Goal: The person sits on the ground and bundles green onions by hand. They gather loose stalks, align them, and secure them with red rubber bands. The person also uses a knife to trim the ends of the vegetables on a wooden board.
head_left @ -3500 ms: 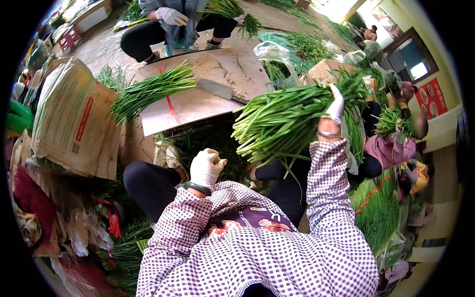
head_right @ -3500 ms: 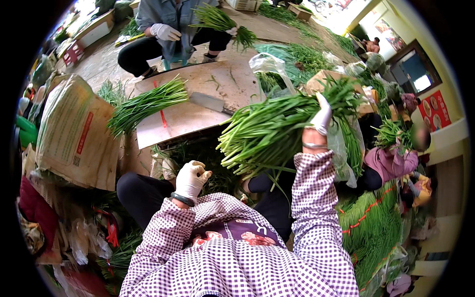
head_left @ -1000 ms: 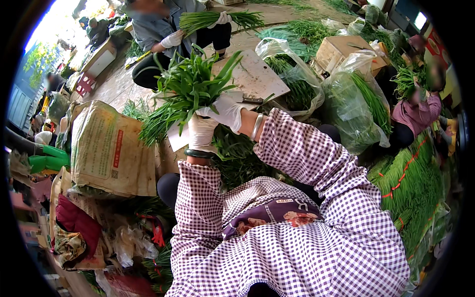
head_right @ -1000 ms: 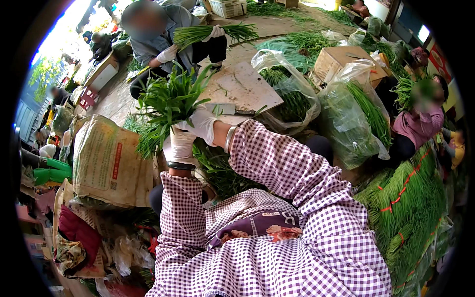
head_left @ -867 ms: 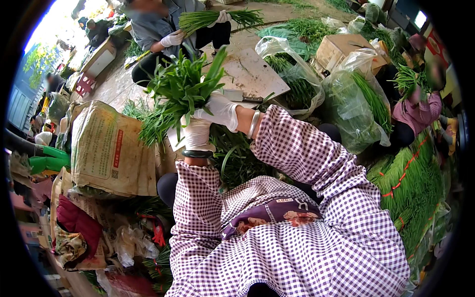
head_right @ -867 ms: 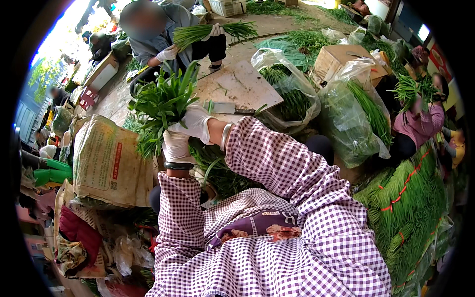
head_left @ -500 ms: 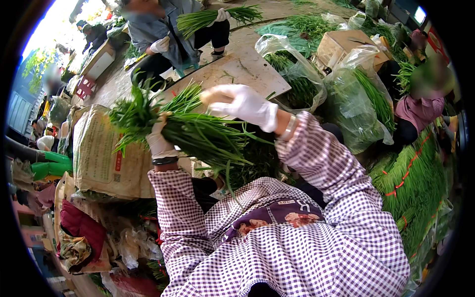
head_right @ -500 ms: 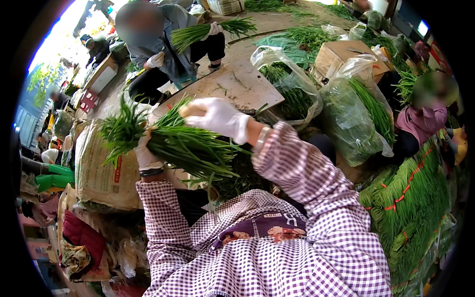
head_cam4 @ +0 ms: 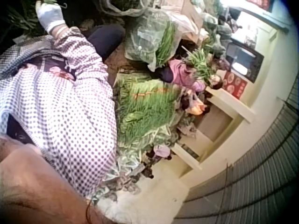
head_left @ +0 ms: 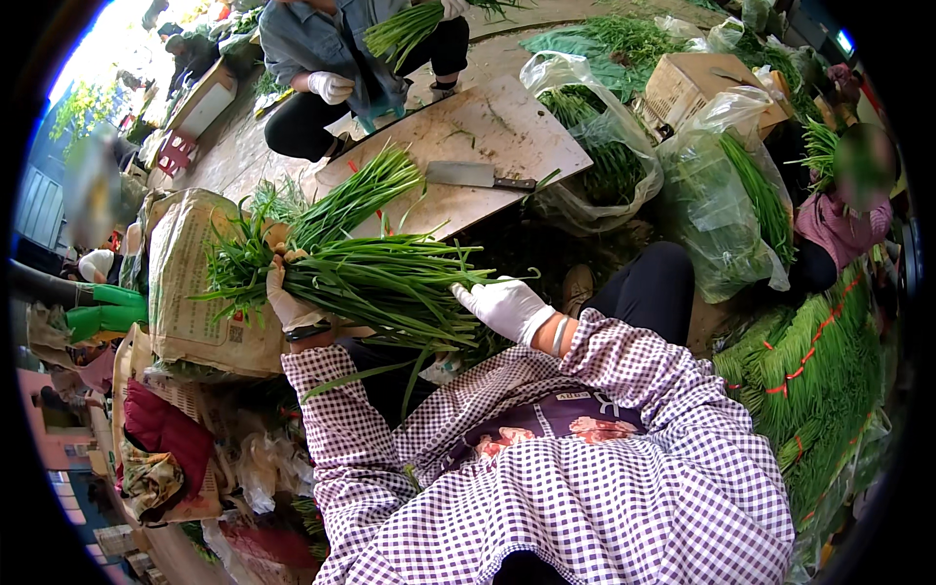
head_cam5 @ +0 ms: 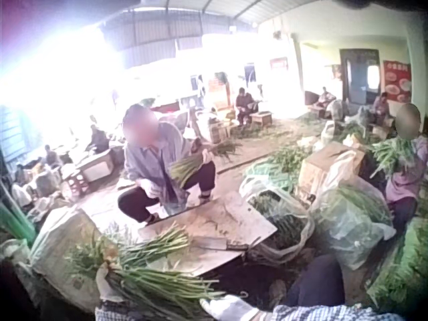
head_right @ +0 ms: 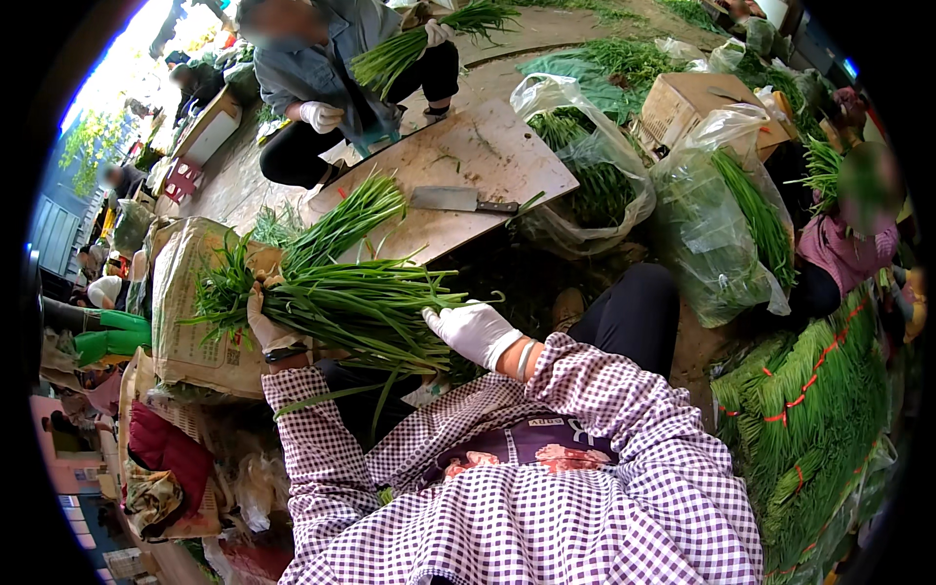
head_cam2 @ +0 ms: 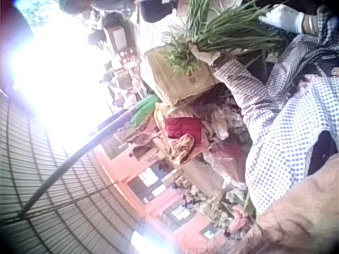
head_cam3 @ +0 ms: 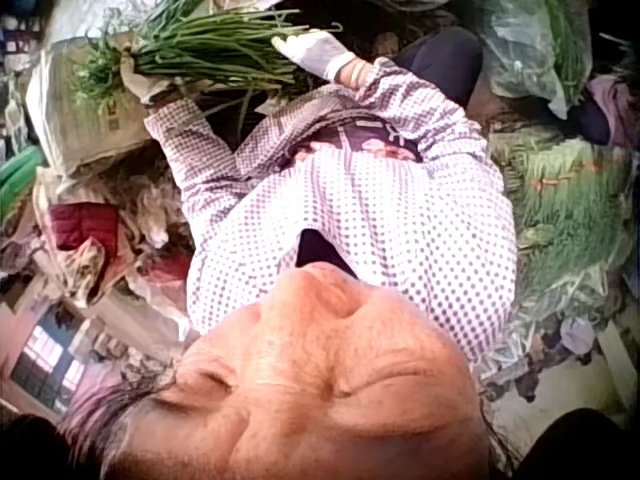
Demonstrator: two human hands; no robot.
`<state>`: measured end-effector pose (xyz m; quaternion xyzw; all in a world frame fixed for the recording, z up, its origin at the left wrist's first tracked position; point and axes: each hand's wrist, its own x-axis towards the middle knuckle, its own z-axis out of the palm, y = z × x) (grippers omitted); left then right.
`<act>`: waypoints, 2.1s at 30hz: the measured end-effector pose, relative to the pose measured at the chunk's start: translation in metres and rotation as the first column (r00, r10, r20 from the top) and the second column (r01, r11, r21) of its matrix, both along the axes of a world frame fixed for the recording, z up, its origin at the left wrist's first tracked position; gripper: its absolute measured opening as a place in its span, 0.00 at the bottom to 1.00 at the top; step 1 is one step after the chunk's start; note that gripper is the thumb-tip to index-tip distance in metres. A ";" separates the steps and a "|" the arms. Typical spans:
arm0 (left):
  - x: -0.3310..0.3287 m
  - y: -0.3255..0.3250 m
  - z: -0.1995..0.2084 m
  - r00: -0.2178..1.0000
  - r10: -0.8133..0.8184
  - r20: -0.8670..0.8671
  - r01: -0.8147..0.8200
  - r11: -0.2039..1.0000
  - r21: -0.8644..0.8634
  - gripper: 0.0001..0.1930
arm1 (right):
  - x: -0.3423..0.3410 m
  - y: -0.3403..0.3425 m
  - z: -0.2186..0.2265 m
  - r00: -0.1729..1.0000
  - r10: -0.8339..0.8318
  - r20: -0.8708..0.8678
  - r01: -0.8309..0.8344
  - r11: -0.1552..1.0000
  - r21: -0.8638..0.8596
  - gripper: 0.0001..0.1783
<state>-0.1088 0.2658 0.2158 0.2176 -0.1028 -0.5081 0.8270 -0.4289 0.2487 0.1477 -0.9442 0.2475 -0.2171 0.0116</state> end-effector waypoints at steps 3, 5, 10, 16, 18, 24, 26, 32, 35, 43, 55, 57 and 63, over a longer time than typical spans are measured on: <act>0.012 0.004 -0.007 0.999 -0.038 0.010 0.038 0.999 -0.016 0.08 | 0.002 -0.007 0.000 0.991 0.059 0.116 -0.059 0.998 -0.002 0.06; 0.023 0.008 -0.012 0.998 -0.063 0.007 0.063 0.997 -0.042 0.08 | -0.003 -0.011 -0.004 0.986 0.131 0.105 -0.132 0.991 0.005 0.05; 0.036 0.021 -0.022 0.996 -0.092 0.003 0.092 0.994 -0.062 0.09 | -0.038 -0.025 -0.033 0.969 -0.097 -0.225 0.151 0.961 0.233 0.06; 0.060 0.038 -0.038 0.990 -0.080 0.114 0.095 0.987 -0.130 0.12 | -0.060 -0.028 -0.028 0.806 -0.122 -0.580 0.466 0.734 0.493 0.09; 0.056 0.038 -0.040 0.991 -0.053 0.126 0.069 0.990 -0.123 0.13 | -0.050 -0.021 -0.007 0.938 -0.218 -0.268 0.340 0.717 0.609 0.09; 0.052 0.046 -0.037 0.979 0.054 0.197 -0.019 0.985 -0.173 0.17 | -0.010 -0.006 0.026 0.857 -0.173 0.486 -0.064 0.899 0.433 0.13; 0.053 0.050 -0.038 0.986 0.037 0.161 -0.005 0.980 -0.198 0.17 | 0.000 -0.008 0.032 0.926 -0.058 0.374 -0.023 0.978 0.208 0.21; 0.024 0.059 -0.023 0.981 0.140 0.133 -0.107 0.968 -0.226 0.13 | 0.018 -0.009 0.019 0.982 0.158 0.103 -0.150 0.986 -0.078 0.08; 0.030 0.059 -0.020 0.993 -0.072 0.091 0.103 0.909 -0.404 0.11 | -0.001 -0.010 0.015 0.972 0.218 0.089 -0.216 0.976 -0.025 0.09; 0.024 0.064 -0.030 0.993 -0.116 -0.022 0.095 0.891 -0.445 0.08 | -0.032 -0.026 0.003 0.951 0.310 -0.008 -0.307 0.944 0.123 0.10; 0.038 0.079 -0.040 0.979 -0.144 -0.147 0.035 0.821 -0.570 0.12 | -0.011 0.009 0.007 0.893 -0.346 0.286 -0.144 0.382 0.913 0.11; 0.038 0.078 -0.038 0.980 -0.125 -0.154 0.020 0.836 -0.548 0.12 | -0.001 0.019 0.003 0.820 -0.487 0.300 -0.246 0.173 0.954 0.14; 0.030 0.075 -0.038 0.963 -0.182 -0.200 0.023 0.792 -0.611 0.13 | 0.028 0.034 -0.023 0.808 -0.490 0.327 -0.465 -0.190 0.865 0.20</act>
